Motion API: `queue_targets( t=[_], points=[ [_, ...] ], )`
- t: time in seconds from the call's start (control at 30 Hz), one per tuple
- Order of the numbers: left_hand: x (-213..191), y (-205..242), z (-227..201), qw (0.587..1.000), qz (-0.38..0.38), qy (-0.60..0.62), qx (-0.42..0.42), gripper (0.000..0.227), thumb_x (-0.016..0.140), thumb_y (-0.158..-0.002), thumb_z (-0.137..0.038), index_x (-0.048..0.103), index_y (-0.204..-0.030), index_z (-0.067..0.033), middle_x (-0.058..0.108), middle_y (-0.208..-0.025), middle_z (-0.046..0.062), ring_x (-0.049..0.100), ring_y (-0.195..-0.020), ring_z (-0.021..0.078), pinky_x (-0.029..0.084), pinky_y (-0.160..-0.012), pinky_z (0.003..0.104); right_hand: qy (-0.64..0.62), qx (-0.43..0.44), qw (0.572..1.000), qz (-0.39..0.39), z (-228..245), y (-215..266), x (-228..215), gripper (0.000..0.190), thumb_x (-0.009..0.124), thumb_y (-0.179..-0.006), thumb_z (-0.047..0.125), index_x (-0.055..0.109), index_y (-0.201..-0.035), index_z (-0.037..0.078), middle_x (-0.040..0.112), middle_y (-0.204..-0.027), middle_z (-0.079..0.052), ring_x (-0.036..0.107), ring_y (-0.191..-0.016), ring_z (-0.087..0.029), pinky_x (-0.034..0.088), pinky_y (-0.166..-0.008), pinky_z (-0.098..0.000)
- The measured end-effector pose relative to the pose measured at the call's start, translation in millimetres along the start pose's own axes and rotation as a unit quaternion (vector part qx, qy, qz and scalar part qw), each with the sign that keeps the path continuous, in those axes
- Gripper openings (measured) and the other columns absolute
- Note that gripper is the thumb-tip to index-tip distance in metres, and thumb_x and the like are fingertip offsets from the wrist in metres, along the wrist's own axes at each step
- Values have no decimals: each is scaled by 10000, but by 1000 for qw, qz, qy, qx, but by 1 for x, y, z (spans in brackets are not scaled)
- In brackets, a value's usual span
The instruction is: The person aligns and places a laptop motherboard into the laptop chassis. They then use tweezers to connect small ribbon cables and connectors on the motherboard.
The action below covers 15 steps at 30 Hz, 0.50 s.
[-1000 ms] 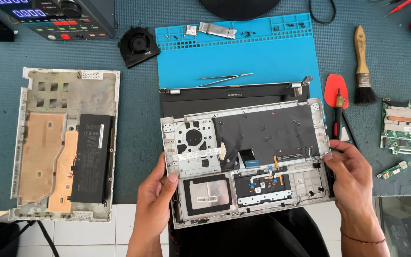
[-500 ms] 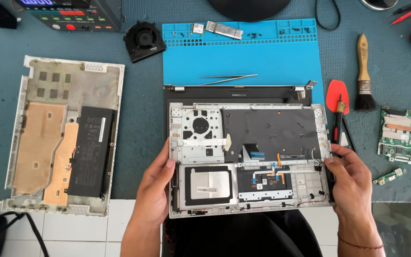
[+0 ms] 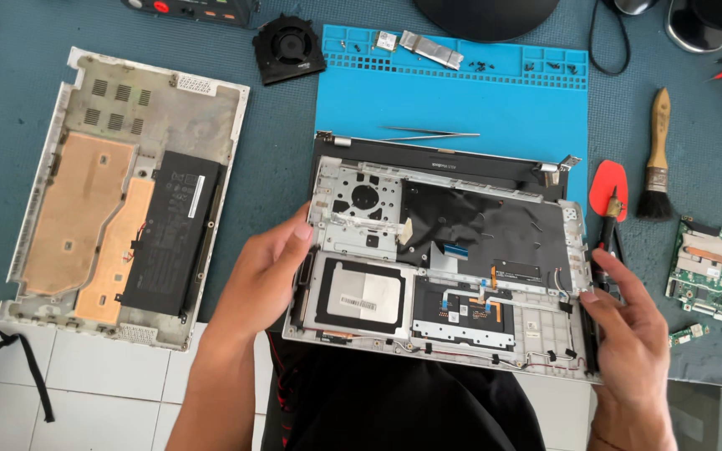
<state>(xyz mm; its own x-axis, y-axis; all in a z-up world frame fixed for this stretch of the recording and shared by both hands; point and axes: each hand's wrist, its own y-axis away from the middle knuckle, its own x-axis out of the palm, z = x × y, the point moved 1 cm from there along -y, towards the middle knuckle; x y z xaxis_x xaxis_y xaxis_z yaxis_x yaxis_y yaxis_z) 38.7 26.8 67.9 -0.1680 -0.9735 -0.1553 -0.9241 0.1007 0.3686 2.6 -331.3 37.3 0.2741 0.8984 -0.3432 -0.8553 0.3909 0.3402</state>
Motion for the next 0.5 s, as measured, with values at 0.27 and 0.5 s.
queue_targets(
  t=[0.27, 0.5],
  points=[
    [-6, -19, 10, 1000, -13, 4, -4, 849, 291, -836, -623, 313, -1418, -4, 282, -1514, 138, 231, -1423, 212, 169, -1126, 347, 21, -36, 996, 75, 7, -26, -18, 294, 498, -923, 12, 647, -1176, 32, 654, -889, -94, 533, -619, -112, 395, -494, -168],
    [-7, -24, 7, 984, -26, 151, -88, 890, 382, -758, -639, 346, -1476, -114, 241, -484, -97, 267, -380, 37, 203, -298, 233, 12, -81, 988, 128, 27, -37, -19, 360, 424, -1004, 171, 618, -1217, -46, 622, -820, -152, 520, -645, -165, 338, -573, -189]
  ],
)
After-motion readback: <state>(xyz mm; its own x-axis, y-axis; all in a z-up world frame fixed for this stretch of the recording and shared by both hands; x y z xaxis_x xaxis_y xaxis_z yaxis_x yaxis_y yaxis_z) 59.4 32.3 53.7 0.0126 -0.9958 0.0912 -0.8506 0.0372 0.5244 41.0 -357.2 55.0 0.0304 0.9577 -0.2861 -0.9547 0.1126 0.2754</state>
